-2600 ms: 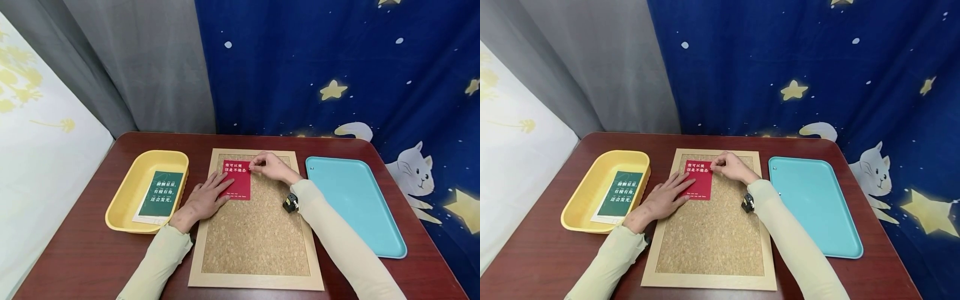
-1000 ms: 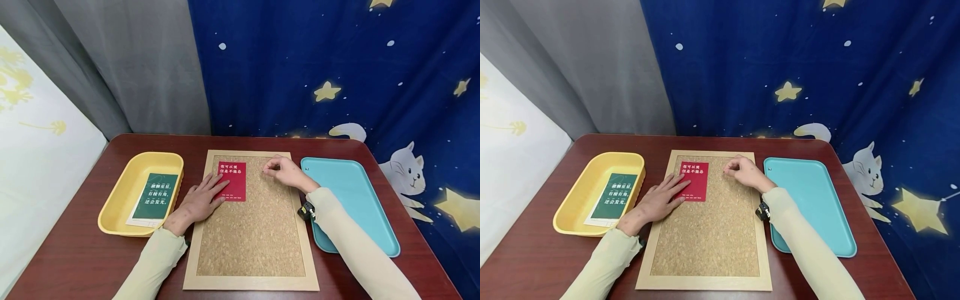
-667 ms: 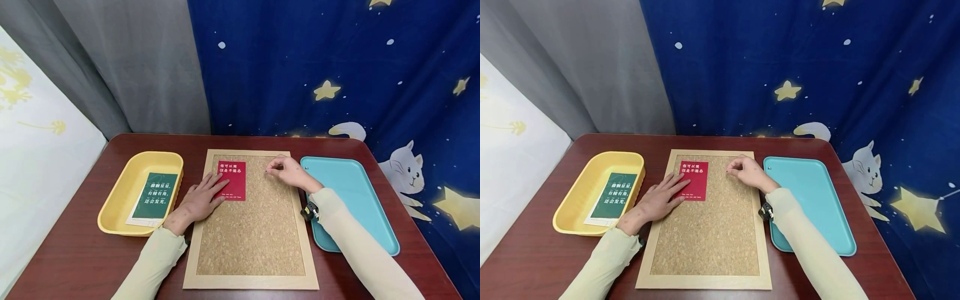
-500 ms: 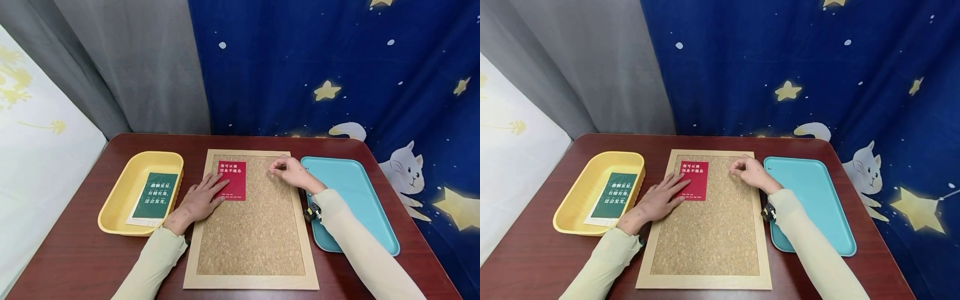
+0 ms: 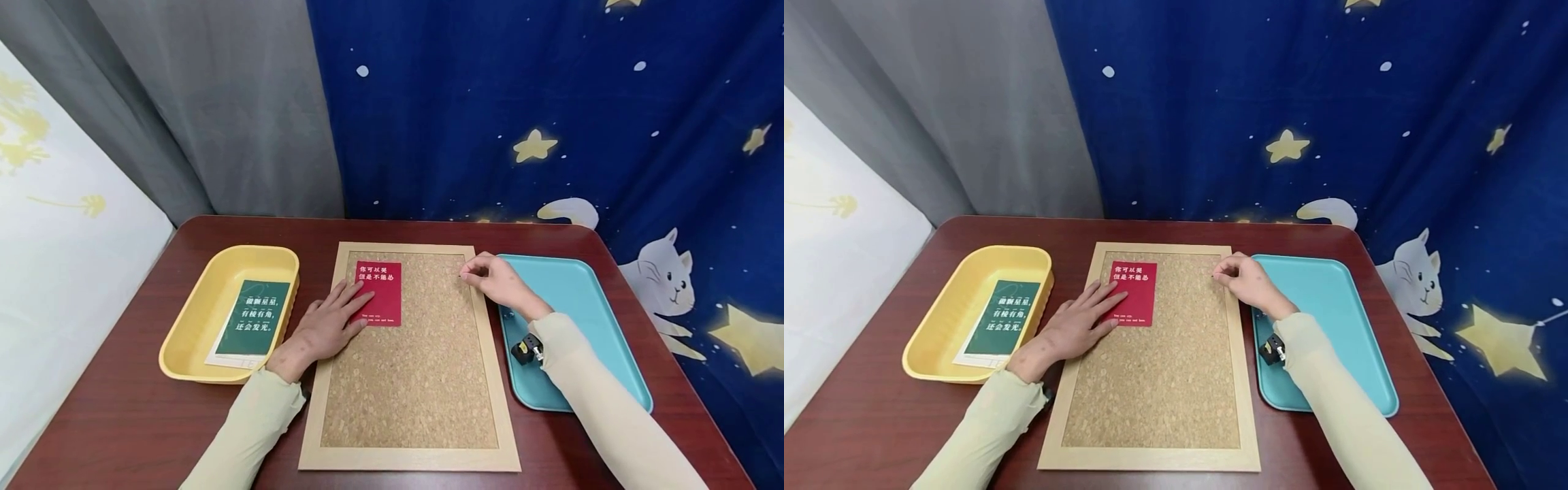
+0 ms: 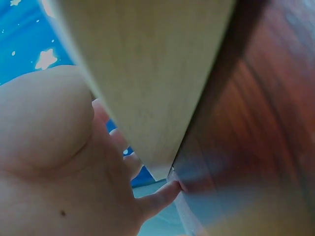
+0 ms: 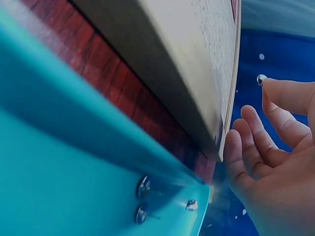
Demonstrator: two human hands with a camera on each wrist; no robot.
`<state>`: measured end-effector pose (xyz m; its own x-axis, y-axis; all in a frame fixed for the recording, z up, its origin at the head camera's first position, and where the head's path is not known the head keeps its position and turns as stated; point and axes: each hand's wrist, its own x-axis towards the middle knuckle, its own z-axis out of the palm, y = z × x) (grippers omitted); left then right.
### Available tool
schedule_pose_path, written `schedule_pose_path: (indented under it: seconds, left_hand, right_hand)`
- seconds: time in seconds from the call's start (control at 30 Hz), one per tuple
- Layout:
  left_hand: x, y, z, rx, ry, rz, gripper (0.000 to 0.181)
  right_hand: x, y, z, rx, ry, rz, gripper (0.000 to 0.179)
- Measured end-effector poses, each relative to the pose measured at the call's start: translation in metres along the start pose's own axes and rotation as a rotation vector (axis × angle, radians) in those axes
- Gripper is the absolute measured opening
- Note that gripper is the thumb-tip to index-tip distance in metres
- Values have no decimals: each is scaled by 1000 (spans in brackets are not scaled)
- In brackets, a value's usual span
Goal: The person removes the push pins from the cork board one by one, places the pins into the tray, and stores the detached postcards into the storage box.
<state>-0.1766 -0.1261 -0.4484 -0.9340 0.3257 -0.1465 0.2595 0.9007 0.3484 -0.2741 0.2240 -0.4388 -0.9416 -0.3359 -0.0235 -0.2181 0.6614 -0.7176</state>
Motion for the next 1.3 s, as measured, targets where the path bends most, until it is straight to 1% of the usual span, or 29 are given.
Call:
schedule_pose_path:
  seconds: [0.1, 0.2, 0.3, 0.43, 0.63, 0.73, 0.87, 1.1, 1.3]
  left_hand:
    - [0, -1, 1, 0, 1, 1, 63]
    - [0, -1, 1, -2, 3, 2, 62]
    - [1, -1, 2, 2, 3, 6, 62]
    - [2, -1, 3, 4, 5, 8, 61]
    - [1, 0, 6, -24, 4, 12, 62]
    - [0, 1, 7, -32, -1, 15, 63]
    - [0, 1, 5, -24, -5, 7, 63]
    - [1, 1, 1, -11, -4, -2, 64]
    - [0, 0, 1, -4, -3, -6, 63]
  right_hand:
    - [-1, 3, -2, -6, -6, 10, 17]
    - [-3, 7, -3, -15, -4, -4, 16]
    - [-6, 10, -6, -24, 3, 0, 16]
    - [-10, 15, -10, -22, 22, 33, 17]
    - [-19, 24, -17, -6, 39, 75, 17]
    - [-23, 29, -19, -17, 46, 89, 17]
    - [-26, 36, -23, -43, 60, 98, 19]
    - [-27, 46, -30, -57, 85, 104, 20]
    - [-32, 52, -32, -71, 94, 111, 20]
